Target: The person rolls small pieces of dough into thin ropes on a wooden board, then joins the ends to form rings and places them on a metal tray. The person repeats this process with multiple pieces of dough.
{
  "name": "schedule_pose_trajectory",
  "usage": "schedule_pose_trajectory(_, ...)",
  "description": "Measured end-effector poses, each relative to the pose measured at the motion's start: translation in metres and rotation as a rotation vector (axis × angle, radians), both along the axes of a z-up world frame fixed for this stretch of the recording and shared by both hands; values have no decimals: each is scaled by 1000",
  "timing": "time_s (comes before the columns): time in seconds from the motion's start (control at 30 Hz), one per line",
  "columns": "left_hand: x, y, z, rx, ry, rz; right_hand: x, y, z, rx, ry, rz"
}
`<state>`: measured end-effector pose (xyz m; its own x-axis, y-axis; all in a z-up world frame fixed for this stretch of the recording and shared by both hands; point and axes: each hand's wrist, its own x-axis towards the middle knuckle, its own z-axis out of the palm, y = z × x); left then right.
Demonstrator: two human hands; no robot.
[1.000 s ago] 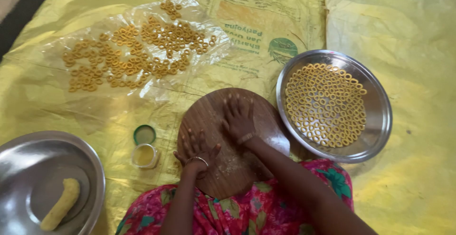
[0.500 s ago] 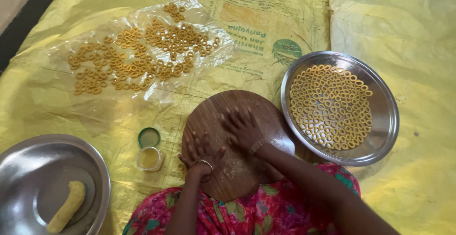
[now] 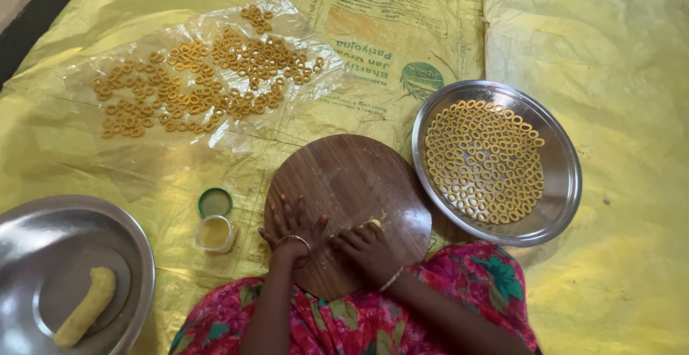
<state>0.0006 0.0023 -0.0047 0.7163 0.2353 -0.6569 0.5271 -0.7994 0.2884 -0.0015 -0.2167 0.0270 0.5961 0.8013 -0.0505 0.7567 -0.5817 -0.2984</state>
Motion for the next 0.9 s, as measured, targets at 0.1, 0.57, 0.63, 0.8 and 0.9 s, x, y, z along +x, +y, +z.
schedule_pose_trajectory(0.1,-2,-2,3,-5,-15,18,31,-4,2,217,278,-108)
schedule_pose_trajectory(0.57,-1,1,-6,-20,42,-3,118,-23,-28,-65,-310,-111)
schedule_pose_trajectory(0.63,2,3,-4,-19,36,-2,164,24,-30,-8,-514,-116)
schedule_pose_trajectory(0.8,-1,3,-4,-6,15,-19,171,77,-31,-116,-475,-376)
schedule_pose_trajectory(0.9,1,2,-2,-18,52,-19,114,48,-21,-223,-295,-382)
